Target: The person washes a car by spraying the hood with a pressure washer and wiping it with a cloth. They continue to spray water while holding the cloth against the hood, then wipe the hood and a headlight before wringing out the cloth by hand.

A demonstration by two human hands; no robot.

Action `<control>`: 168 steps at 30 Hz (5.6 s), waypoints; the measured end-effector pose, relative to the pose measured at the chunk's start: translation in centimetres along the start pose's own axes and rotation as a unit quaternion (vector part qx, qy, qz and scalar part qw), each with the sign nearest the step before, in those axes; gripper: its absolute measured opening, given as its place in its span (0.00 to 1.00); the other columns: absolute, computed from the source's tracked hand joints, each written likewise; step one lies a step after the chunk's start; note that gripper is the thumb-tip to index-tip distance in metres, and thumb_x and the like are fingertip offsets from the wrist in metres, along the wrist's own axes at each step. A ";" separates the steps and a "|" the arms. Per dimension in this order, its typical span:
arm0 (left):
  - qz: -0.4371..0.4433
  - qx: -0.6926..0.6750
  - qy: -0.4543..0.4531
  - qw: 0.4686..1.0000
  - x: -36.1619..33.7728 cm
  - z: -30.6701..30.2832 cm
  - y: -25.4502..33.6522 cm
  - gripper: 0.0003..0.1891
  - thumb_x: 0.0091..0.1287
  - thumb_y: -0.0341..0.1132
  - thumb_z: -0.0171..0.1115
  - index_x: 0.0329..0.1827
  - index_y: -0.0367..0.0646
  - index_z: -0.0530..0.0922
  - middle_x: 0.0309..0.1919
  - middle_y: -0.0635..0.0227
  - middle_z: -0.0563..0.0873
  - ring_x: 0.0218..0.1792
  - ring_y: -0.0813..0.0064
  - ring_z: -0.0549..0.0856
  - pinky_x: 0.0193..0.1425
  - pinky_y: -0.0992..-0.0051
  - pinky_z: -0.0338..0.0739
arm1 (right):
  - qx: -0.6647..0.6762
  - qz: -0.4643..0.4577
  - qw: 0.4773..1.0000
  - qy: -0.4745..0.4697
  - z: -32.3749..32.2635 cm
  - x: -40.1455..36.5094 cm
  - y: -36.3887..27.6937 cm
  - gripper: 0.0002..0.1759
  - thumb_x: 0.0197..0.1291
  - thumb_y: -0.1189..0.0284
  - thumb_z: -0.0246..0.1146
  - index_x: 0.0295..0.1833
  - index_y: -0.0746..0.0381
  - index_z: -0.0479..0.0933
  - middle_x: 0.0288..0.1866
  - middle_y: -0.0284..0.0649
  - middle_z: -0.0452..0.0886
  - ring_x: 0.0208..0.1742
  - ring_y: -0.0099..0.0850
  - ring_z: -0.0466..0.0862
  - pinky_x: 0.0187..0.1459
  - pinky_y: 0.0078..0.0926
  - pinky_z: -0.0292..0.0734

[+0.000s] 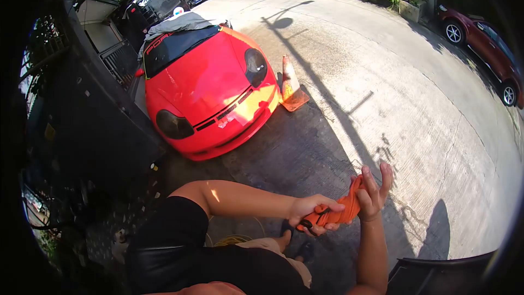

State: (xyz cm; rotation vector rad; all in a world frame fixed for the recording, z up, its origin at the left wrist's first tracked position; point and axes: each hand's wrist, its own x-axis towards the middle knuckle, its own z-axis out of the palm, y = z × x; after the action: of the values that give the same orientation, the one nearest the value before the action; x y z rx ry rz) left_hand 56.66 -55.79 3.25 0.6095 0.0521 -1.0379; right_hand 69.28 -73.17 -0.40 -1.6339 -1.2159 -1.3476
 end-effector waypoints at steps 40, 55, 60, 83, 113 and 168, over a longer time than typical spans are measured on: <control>0.327 0.809 0.083 0.481 8.2 -6.4 2.4 0.27 0.73 0.40 0.72 0.75 0.56 0.81 0.58 0.69 0.88 0.29 0.70 0.89 0.30 0.71 0.85 | 0.305 0.729 0.610 -0.064 -8.2 -8.6 -5.1 0.33 0.61 0.77 0.72 0.71 0.56 0.72 0.54 0.45 0.82 0.37 0.26 0.84 0.29 0.22 0.75; 0.021 0.006 0.096 0.995 -1.3 -3.4 -1.7 0.26 0.83 0.54 0.58 0.66 0.39 0.72 0.46 0.65 0.84 0.20 0.79 0.75 0.23 0.73 0.71 | 0.050 0.106 0.943 -0.311 -5.0 0.2 -1.9 0.18 0.58 0.68 0.73 0.52 0.60 0.79 0.57 0.42 0.83 0.56 0.43 0.87 0.51 0.43 0.86; -0.223 0.542 0.197 0.786 -2.7 -0.2 3.2 0.21 0.72 0.52 0.74 0.41 0.41 0.82 0.31 0.65 0.85 0.22 0.80 0.78 0.24 0.74 0.71 | 0.053 0.150 0.833 -0.530 -3.2 3.5 -5.5 0.09 0.60 0.69 0.71 0.42 0.63 0.82 0.43 0.44 0.83 0.42 0.45 0.92 0.39 0.43 0.87; 0.292 0.953 0.049 0.066 -26.0 -12.8 12.5 0.11 0.71 0.45 0.60 0.52 0.56 0.81 0.29 0.75 0.84 0.25 0.68 0.88 0.28 0.64 0.81 | 0.708 0.609 0.155 -0.323 20.9 3.3 -21.5 0.16 0.55 0.85 0.66 0.36 0.54 0.68 0.25 0.28 0.64 0.19 0.20 0.55 0.24 0.25 0.48; 0.140 0.322 0.646 0.678 -60.1 -37.6 -9.2 0.28 0.65 0.35 0.75 0.68 0.40 0.81 0.72 0.51 0.81 0.68 0.58 0.85 0.71 0.61 0.80 | 0.560 0.249 0.563 -0.554 58.7 8.0 -36.8 0.15 0.51 0.78 0.73 0.44 0.63 0.78 0.42 0.48 0.82 0.46 0.45 0.86 0.49 0.40 0.81; 0.144 0.489 0.684 0.521 -103.6 -56.2 36.5 0.15 0.74 0.46 0.67 0.51 0.44 0.77 0.48 0.54 0.89 0.50 0.46 0.91 0.54 0.49 0.85 | 0.589 0.201 0.631 -0.462 118.2 24.5 -45.4 0.18 0.70 0.69 0.73 0.57 0.63 0.76 0.42 0.43 0.81 0.41 0.39 0.85 0.44 0.36 0.82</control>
State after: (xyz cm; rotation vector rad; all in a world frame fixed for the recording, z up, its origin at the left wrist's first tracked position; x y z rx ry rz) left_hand 45.86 67.07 5.89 2.3144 0.7707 0.1266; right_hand 66.27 55.65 -5.92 -1.2924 -1.5470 0.7526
